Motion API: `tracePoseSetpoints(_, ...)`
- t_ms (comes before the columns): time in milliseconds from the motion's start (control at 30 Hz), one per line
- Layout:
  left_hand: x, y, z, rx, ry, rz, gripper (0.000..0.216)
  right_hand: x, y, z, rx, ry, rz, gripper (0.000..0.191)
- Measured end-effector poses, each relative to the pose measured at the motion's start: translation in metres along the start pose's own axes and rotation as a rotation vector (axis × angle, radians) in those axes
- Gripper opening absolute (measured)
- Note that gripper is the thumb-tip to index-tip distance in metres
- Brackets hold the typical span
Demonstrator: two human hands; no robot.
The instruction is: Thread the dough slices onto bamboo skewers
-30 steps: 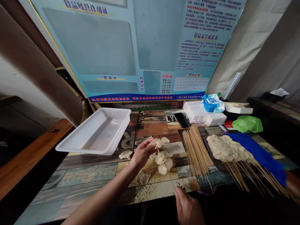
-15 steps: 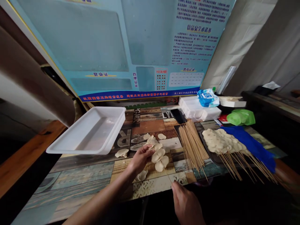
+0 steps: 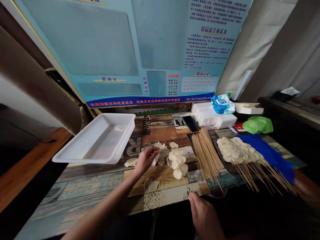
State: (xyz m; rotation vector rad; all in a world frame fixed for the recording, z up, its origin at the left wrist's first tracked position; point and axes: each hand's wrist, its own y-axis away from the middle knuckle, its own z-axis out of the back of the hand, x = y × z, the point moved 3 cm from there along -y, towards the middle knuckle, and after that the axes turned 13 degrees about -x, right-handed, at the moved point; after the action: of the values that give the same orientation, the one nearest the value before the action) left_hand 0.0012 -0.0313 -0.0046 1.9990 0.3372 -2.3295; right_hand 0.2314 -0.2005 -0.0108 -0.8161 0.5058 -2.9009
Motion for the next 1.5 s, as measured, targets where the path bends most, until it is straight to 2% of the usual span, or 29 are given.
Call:
tracePoseSetpoints(67,0.0,-0.02,-0.004,-0.031,-0.15,-0.102,0.007,0.001,-0.002,0.002,-0.015,0.012,0.02,0.058)
tracePoseSetpoints(167,0.002,-0.037,-0.015,-0.004,-0.204,-0.09,0.019,0.003,-0.003,0.005,-0.023,0.0,0.032,0.059)
tracePoseSetpoints(333,0.004,-0.033,-0.02,-0.014,-0.131,-0.03,0.01,0.007,-0.003,0.01,-0.054,-0.048,0.012,0.058)
tracePoseSetpoints(400,0.006,-0.026,-0.018,-0.007,0.026,0.099,0.01,0.009,-0.003,0.009,-0.041,-0.074,0.007,0.056)
tracePoseSetpoints(533,0.007,-0.01,-0.022,0.076,0.601,0.542,0.025,0.013,-0.002,0.003,0.01,-0.121,0.006,0.05)
tracePoseSetpoints(633,0.004,-0.003,-0.027,0.085,0.738,0.672,0.023,0.016,-0.002,0.0,0.043,-0.113,-0.001,0.052)
tracePoseSetpoints(833,-0.004,0.001,-0.028,-0.003,0.787,0.645,0.03,0.02,-0.004,0.003,0.071,-0.116,-0.014,0.054)
tracePoseSetpoints(1000,-0.015,0.007,-0.027,0.04,0.769,0.553,0.036,0.017,-0.003,0.001,0.066,-0.087,-0.013,0.057)
tracePoseSetpoints(1233,-0.021,0.02,-0.03,0.01,0.713,0.441,0.038,0.014,-0.001,0.0,0.035,-0.042,0.036,0.059)
tracePoseSetpoints(1367,-0.018,0.017,-0.03,0.006,0.796,0.536,0.034,0.014,-0.001,0.004,-0.024,0.001,0.128,0.061)
tracePoseSetpoints(1500,-0.018,0.019,-0.033,0.104,0.88,0.701,0.025,0.015,-0.003,0.005,-0.088,0.037,0.195,0.06)
